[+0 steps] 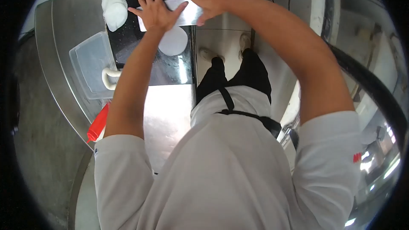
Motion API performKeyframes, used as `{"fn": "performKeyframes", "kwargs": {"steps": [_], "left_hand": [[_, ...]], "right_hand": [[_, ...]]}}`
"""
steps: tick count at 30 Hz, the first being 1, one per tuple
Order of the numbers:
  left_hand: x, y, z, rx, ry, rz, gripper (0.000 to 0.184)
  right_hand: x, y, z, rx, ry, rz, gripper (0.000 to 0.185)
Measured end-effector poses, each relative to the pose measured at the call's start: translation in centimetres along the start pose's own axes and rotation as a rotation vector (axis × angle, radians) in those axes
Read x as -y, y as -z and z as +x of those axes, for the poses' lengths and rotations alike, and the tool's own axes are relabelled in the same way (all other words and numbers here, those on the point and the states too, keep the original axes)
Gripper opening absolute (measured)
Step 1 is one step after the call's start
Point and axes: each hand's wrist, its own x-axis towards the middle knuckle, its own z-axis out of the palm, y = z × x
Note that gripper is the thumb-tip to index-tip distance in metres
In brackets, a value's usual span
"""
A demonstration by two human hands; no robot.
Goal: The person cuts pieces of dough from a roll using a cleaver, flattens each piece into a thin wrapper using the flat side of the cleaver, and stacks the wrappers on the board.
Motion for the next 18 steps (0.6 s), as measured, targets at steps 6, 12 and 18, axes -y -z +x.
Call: {"fn": "performKeyframes", "kwargs": {"steps": [6, 12, 18], "left_hand": [[-2.0, 0.3, -3.6, 0.174, -0.18, -0.037, 0.116], [-3.6, 3.1, 1.6, 0.238, 0.074, 0.022, 0.113], [-0.2, -0.3, -2.2, 0.103, -0.21, 0.015, 0.114]], "right_hand": [[2.5, -4.5, -4.5, 0.08, -0.194, 0.175, 0.084], [-3.4, 0.7, 0.3, 0.152, -0.036, 0.024, 0.091], [1.6, -3.8, -3.0, 0.054, -0.148, 0.157, 0.091]]}}
